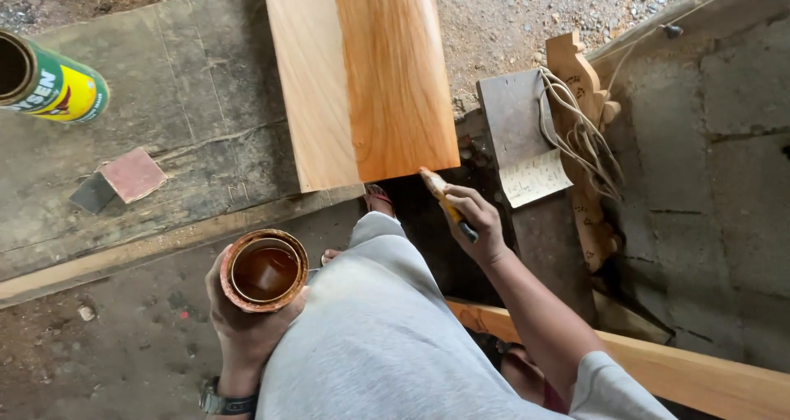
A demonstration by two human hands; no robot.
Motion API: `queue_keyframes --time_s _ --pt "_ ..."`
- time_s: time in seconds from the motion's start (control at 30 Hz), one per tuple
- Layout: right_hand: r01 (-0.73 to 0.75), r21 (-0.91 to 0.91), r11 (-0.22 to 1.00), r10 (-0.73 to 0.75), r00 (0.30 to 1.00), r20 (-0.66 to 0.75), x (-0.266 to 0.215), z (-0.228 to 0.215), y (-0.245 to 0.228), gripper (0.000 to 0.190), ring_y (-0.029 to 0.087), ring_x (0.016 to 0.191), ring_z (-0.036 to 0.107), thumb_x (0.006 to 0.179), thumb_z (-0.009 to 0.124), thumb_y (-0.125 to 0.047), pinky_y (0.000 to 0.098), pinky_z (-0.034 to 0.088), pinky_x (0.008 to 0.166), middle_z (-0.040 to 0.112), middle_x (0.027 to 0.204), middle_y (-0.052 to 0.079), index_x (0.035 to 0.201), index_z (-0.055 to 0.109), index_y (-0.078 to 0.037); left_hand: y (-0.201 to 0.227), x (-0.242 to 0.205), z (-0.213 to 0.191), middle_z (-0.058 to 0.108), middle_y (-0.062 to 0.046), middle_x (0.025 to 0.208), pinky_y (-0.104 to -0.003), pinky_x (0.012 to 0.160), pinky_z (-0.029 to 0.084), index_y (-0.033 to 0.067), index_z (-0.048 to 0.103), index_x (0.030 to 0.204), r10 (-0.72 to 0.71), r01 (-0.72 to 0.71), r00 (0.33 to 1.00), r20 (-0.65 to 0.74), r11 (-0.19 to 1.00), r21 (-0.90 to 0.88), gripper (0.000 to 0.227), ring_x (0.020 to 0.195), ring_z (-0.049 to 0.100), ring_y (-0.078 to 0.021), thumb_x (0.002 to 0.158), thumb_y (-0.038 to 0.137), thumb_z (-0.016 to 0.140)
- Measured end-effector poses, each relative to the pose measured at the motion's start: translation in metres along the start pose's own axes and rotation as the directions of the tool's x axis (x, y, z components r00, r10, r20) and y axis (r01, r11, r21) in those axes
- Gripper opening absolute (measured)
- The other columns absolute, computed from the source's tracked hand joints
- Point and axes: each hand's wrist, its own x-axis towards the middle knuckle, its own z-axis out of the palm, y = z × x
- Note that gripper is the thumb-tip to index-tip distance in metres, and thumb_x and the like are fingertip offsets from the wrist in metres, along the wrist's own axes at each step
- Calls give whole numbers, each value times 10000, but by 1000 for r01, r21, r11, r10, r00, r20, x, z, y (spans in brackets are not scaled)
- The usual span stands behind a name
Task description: The person applies a dark wood stain to a rectangular wooden board using a brush. They dip the brush into a small container of stain and spread it evenly across the surface of the board, then flip the board over to stain the other side.
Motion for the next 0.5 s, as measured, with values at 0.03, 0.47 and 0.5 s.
queue_keyframes --time_s 0.03,0.47,0.5 --pt "-2 -2 1000 2 1000 -5 -2 -6 4 248 410 1360 868 1115 779 95 440 687 1149 798 1485 248 1342 773 -4 1 2 1 671 -207 1665 -478 1281 644 -43 586 1737 4 -4 1000 3 1000 -1 1306 1507 739 -393 616 300 1160" --pt "25 -150 988 -37 996 -81 -28 -45 31 235 345 1256 872 1097 875 76 424 691 1067 837 1422 229 1296 801 -25 20 6 3 659 -234 1670 -478 1321 632 -48 542 1730 26 -21 999 36 991 -130 1265 1521 735 -396 660 227 1158" --pt "55 -68 996 -54 998 24 -25 -40 21 247 332 1298 865 1079 861 66 406 678 1119 826 1460 234 1305 802 -17 21 6 3 660 -236 1677 -475 1307 636 -38 537 1734 3 2 999 43 991 -134 1277 1508 745 -394 646 221 1153"
